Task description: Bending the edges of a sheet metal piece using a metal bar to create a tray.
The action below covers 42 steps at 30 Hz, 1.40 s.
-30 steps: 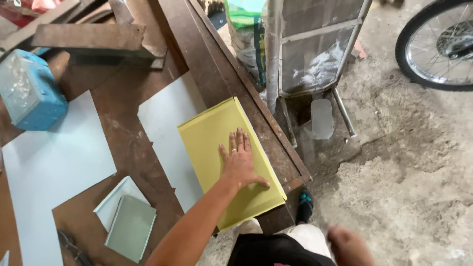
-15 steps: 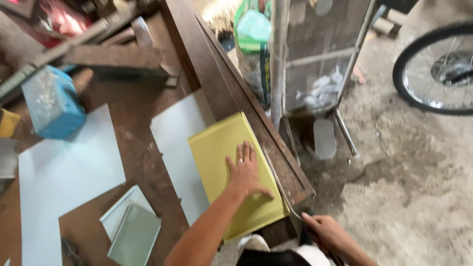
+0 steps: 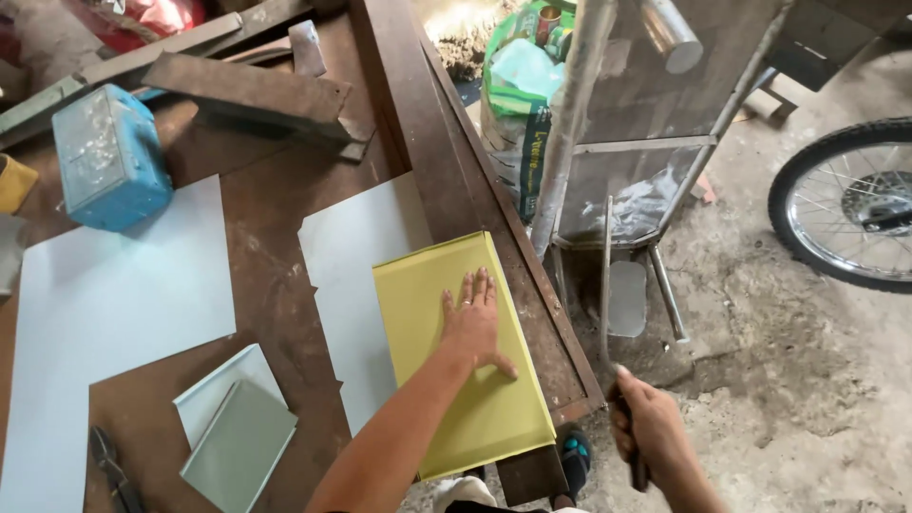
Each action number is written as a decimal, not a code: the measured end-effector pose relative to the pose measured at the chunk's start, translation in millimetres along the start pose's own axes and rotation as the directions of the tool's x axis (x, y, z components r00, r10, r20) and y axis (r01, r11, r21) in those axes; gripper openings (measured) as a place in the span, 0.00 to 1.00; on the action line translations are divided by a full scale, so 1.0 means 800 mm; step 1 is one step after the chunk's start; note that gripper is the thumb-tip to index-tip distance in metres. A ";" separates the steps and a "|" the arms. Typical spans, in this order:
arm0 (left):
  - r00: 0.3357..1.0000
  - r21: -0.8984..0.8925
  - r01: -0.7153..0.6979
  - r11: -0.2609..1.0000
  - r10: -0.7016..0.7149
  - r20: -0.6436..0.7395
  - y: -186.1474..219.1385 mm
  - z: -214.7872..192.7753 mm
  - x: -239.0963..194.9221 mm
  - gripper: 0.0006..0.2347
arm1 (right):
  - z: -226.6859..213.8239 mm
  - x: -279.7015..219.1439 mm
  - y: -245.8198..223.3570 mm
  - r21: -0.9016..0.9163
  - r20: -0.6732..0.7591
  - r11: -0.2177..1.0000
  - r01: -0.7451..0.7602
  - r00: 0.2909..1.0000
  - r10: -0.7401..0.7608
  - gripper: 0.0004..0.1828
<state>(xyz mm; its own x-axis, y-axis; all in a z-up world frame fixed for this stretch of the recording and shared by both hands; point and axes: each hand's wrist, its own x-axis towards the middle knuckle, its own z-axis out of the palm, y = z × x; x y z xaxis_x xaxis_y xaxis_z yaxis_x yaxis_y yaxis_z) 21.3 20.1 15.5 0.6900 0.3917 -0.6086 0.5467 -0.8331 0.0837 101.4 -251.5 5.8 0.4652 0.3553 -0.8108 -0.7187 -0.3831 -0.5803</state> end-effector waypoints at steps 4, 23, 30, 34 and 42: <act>1.000 0.020 -0.015 1.000 0.015 0.008 0.000 0.002 0.005 0.74 | 0.015 0.047 0.032 -0.192 0.160 0.980 -0.053 0.983 0.085 0.27; 0.937 -0.393 0.250 0.885 -0.323 -0.131 0.055 -0.019 -0.029 0.62 | -0.060 0.034 0.126 -0.224 0.093 0.974 -0.006 0.995 0.028 0.27; 0.723 -0.636 0.132 0.760 -0.513 -0.463 -0.029 0.031 -0.040 0.33 | -0.091 0.090 0.213 -0.421 0.039 0.907 0.013 0.999 0.004 0.31; 0.567 -0.648 0.099 0.755 -0.578 -0.587 -0.181 0.028 -0.113 0.30 | -0.104 0.123 0.242 -0.490 0.010 0.872 0.006 1.000 -0.001 0.32; 0.543 -0.875 -0.411 0.255 -0.702 -0.460 -0.288 0.118 -0.181 0.09 | -0.105 0.113 0.250 -0.544 0.037 0.837 0.056 0.998 -0.043 0.27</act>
<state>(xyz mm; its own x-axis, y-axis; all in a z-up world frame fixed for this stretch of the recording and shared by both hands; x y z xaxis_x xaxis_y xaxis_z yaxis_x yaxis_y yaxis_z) -249.4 118.2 9.6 0.2093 0.9775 -0.0264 0.2710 -0.0321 0.9620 43.1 -367.8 -190.0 0.4763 0.4028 -0.7816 -0.2940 -0.7647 -0.5733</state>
